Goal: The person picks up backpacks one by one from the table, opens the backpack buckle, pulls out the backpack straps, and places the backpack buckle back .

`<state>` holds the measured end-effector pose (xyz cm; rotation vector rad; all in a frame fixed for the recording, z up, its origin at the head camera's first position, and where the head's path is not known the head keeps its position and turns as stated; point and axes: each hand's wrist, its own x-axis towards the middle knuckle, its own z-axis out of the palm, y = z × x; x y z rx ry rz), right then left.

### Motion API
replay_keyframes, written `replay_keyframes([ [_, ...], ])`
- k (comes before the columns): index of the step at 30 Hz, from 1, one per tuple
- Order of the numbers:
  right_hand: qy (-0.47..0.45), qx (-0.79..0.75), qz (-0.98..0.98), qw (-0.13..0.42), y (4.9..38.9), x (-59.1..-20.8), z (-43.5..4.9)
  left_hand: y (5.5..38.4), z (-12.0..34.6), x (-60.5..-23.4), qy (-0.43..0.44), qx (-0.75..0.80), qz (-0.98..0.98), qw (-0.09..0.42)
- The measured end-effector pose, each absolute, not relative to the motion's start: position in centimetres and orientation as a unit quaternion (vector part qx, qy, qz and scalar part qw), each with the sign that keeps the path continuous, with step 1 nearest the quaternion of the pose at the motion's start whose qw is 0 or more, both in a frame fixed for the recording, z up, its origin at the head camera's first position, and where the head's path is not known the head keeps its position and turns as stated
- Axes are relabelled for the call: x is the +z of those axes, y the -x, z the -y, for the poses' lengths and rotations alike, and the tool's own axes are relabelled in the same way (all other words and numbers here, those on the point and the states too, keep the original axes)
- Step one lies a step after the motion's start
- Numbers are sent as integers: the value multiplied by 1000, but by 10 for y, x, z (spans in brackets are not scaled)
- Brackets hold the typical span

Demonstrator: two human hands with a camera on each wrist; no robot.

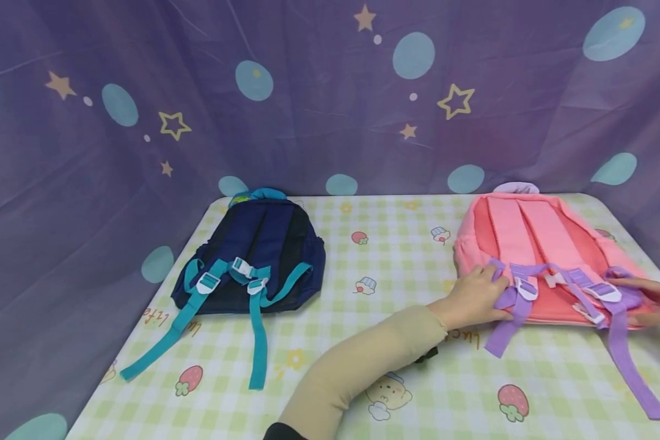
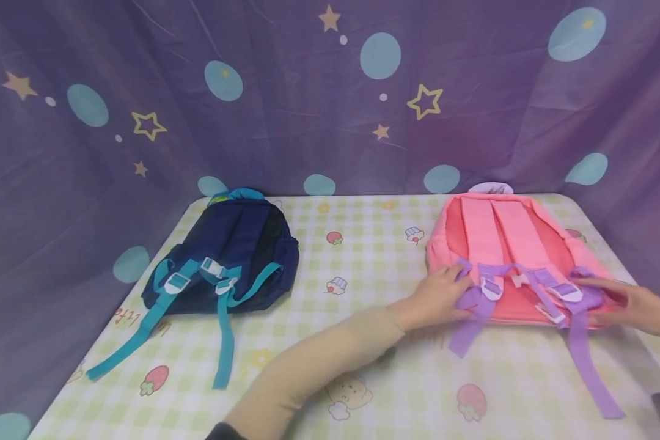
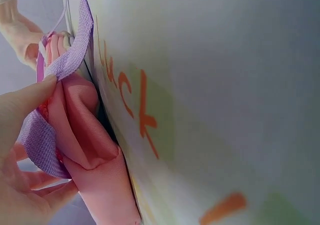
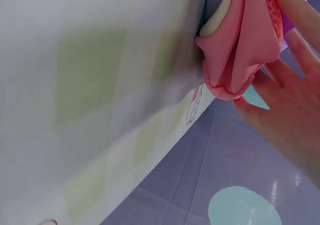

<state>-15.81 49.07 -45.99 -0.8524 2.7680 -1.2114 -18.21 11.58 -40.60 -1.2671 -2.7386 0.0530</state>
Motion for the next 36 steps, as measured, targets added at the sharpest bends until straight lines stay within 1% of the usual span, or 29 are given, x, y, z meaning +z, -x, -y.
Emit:
replay_keyframes([
  [2,300,-398,-867,-1,162,-465,-497,182,-119,-405,415,16,908,54],
  [4,307,-402,-863,-6,165,-469,-503,182,-122,-405,413,16,909,49],
  [12,368,-385,-846,-31,171,-479,-522,184,-135,-407,413,20,909,50],
  [18,377,-410,-829,-43,176,-484,-531,185,-142,-408,412,21,910,44],
  [25,393,-413,-820,-49,180,-490,-538,184,-148,-408,408,28,911,48],
  [31,425,-425,-797,-64,184,-489,-537,183,-149,-408,400,37,915,35],
  [33,429,-432,-791,-59,185,-488,-536,184,-149,-408,398,37,916,31],
  [36,424,-417,-801,-70,185,-488,-537,185,-149,-410,393,28,919,24],
])
